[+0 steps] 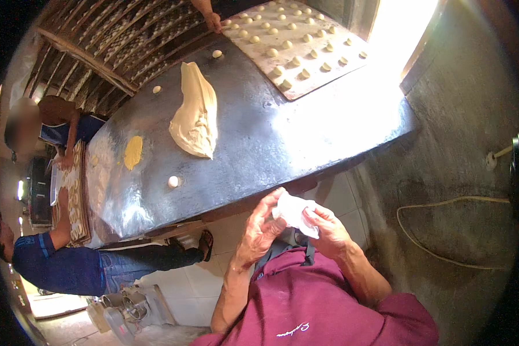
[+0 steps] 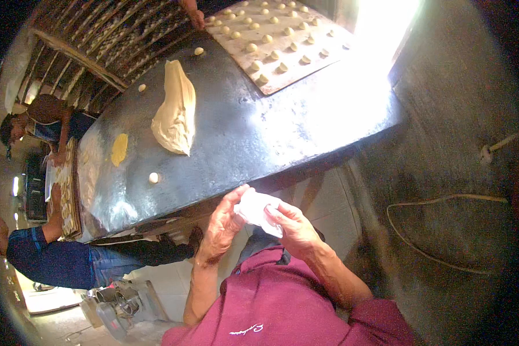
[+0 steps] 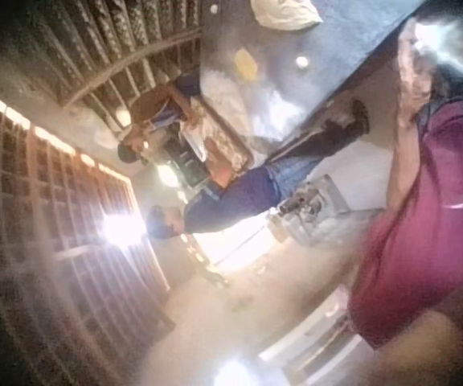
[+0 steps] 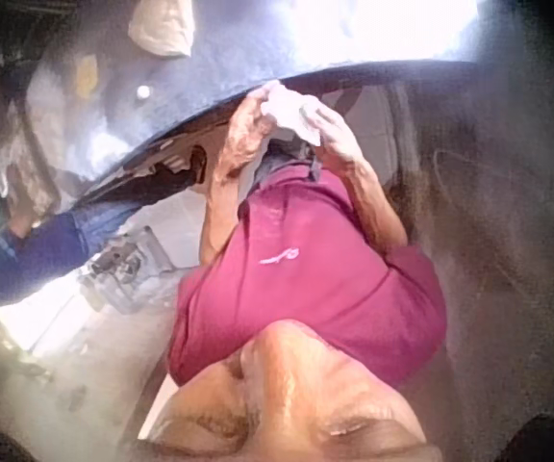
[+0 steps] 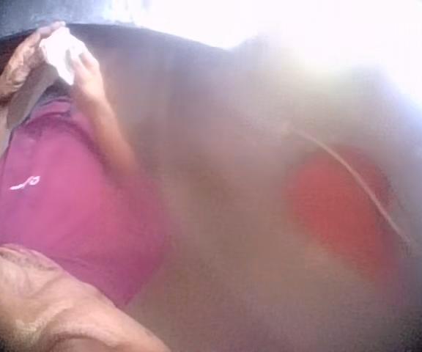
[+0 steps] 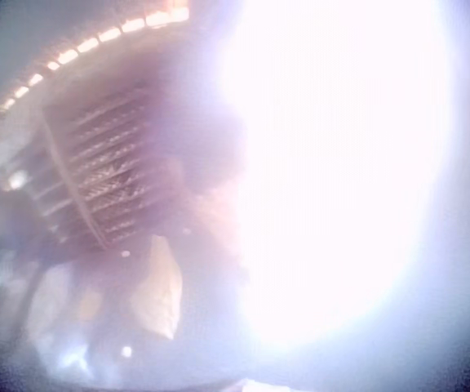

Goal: The person tears small pieces of dough from a large mass on a metal table, rolls them into balls by hand, and places them on a wooden board. They briefly operate a dough mixer before returning to the table to continue shaping dough balls.

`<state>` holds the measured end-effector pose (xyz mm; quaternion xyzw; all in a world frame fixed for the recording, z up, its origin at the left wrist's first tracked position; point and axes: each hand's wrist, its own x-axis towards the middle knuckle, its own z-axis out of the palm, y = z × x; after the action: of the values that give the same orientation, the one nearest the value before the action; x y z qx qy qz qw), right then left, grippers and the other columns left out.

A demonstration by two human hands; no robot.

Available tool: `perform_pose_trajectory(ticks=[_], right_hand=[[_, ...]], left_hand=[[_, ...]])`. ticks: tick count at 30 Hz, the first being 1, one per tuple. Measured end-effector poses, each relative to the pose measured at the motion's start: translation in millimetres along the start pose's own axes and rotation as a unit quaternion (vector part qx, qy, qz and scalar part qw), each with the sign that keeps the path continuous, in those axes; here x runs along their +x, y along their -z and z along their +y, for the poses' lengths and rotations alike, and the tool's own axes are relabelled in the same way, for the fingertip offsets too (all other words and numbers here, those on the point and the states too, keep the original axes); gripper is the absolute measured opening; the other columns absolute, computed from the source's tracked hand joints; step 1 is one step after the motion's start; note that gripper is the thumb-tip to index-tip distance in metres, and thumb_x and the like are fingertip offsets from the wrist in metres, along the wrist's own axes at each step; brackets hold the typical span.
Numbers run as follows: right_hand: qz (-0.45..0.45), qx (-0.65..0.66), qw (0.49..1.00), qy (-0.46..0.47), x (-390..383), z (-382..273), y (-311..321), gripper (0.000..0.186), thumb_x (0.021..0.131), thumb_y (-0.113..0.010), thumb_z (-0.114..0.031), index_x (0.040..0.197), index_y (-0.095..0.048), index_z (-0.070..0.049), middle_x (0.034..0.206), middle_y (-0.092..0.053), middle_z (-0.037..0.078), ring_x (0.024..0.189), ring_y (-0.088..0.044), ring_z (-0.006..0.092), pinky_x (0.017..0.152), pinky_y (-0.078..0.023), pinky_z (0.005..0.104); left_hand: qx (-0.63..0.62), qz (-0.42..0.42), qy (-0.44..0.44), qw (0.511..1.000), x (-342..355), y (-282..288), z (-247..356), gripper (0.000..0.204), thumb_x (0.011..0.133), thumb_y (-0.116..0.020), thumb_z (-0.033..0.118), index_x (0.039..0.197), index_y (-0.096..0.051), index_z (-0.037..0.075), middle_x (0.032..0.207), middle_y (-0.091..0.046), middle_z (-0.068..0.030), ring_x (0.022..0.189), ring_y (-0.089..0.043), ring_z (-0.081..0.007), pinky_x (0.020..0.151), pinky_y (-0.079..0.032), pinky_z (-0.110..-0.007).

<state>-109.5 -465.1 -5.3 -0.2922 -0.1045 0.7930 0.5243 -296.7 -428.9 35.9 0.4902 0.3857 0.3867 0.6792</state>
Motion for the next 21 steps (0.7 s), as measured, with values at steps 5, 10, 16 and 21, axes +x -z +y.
perform_pose_trajectory(ticks=[5, 10, 16, 21], right_hand=[[0.055, -0.073, 0.993, 0.072, 8.8, 0.8, -5.4, 0.029, 0.102, -0.056, -0.014, 0.128, -0.060, -0.002, 0.114, -0.067, 0.005, 0.104, -0.064, 0.0130, 0.091, -0.052, 0.0307], [0.030, -0.247, 0.955, 0.159, 15.4, -20.0, -18.7, 0.022, 0.100, -0.056, -0.008, 0.120, -0.064, -0.001, 0.121, -0.061, 0.009, 0.101, -0.063, 0.0142, 0.084, -0.055, 0.0289], [-0.022, -0.547, 0.708, 0.445, 6.5, -19.6, -45.3, 0.045, 0.060, -0.062, 0.019, 0.094, -0.076, -0.006, 0.112, -0.061, 0.016, 0.102, -0.067, 0.0286, 0.085, -0.059, 0.0369], [-0.057, -0.540, 0.705, 0.456, -1.1, -13.7, -51.4, 0.046, 0.063, -0.070, 0.011, 0.106, -0.075, -0.005, 0.119, -0.060, 0.019, 0.111, -0.065, 0.0304, 0.094, -0.058, 0.0390]], left_hand=[[-0.104, 0.013, -0.040, 0.994, 1.5, -2.7, 1.4, 0.033, 0.088, -0.072, -0.002, 0.117, -0.056, 0.001, 0.125, -0.061, -0.0111, 0.117, -0.060, -0.0194, 0.099, -0.053, -0.035], [0.111, 0.121, -0.097, 0.982, -3.5, 3.9, 1.5, 0.021, 0.087, -0.071, -0.006, 0.102, -0.058, 0.001, 0.097, -0.068, -0.0067, 0.088, -0.067, -0.0138, 0.082, -0.057, -0.029], [0.041, 0.197, -0.099, 0.974, -6.4, 3.4, 14.7, 0.040, 0.088, -0.054, -0.009, 0.124, -0.045, 0.006, 0.116, -0.055, -0.0096, 0.098, -0.060, -0.0158, 0.084, -0.053, -0.028], [-0.119, 0.143, -0.056, 0.981, -9.9, -2.2, 24.7, 0.048, 0.087, -0.065, -0.003, 0.128, -0.041, 0.005, 0.123, -0.052, -0.0122, 0.095, -0.063, -0.0154, 0.080, -0.057, -0.030]])
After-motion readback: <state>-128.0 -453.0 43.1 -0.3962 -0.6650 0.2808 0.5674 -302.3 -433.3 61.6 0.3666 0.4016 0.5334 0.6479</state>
